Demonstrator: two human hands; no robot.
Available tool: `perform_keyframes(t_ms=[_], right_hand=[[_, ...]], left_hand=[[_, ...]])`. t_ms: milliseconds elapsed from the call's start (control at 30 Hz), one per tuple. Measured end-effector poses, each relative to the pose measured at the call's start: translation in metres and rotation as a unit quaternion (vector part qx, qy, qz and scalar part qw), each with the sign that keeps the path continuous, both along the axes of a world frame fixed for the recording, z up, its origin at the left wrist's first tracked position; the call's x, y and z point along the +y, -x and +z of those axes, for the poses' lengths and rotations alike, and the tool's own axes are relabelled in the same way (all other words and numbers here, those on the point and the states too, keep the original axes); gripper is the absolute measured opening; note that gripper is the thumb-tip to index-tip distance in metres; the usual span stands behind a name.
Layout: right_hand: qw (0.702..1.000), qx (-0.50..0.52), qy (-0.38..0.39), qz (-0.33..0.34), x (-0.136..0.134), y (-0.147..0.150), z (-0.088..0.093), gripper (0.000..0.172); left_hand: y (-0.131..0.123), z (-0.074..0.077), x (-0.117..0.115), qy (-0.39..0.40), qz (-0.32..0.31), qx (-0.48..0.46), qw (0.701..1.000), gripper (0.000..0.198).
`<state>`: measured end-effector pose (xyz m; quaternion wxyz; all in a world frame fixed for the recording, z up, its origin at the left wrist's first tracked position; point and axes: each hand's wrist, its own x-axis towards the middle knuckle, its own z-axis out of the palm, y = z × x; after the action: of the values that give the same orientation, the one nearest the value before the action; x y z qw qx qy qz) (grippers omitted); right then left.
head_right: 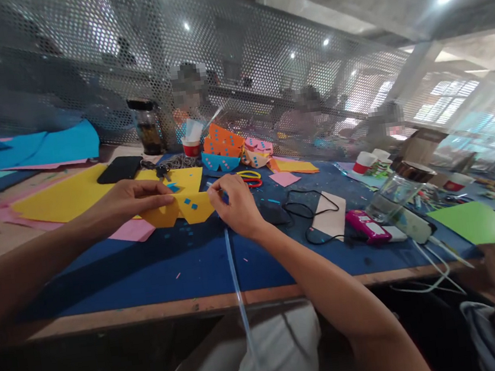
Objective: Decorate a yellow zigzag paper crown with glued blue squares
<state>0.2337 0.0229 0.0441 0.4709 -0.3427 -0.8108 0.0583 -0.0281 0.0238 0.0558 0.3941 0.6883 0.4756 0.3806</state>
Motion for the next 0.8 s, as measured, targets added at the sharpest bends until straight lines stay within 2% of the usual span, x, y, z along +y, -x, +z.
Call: perform_keyframes(t_ms=[133,267,433,500,567,667,800], right_hand=[[1.0,-0.016,0.013,-0.001,-0.001,0.002,0.002,0.018],[1.0,0.01,0.005,-0.01,-0.004,-0.001,0.007,0.013],[0.994,-0.006,-0.041,-0.106,0.001,-0.025,0.016,0.014],[0.992,-0.064,-0.008,-0.112,0.002,-0.039,0.022,0.011],[0.985,-0.145,0.045,-0.088,0.0,-0.052,0.025,0.012],[0.95,-0.28,0.138,-0.014,-0.011,-0.065,0.023,0.035],[0.907,-0.396,0.135,-0.052,-0.022,-0.066,0.008,0.054]], left_hand=[[0.001,0.002,0.0,-0.006,0.002,-0.001,1.0,0.038],[0.002,0.007,-0.003,-0.01,0.012,0.0,1.0,0.038],[0.008,0.011,-0.001,-0.017,0.02,-0.023,0.999,0.037],[0.009,0.01,0.001,-0.008,0.03,-0.03,0.999,0.036],[0.011,0.008,0.004,-0.004,0.041,-0.031,0.999,0.036],[0.013,0.006,0.008,-0.011,0.055,-0.027,0.998,0.035],[0.015,0.005,0.014,-0.012,0.056,-0.015,0.998,0.036]])
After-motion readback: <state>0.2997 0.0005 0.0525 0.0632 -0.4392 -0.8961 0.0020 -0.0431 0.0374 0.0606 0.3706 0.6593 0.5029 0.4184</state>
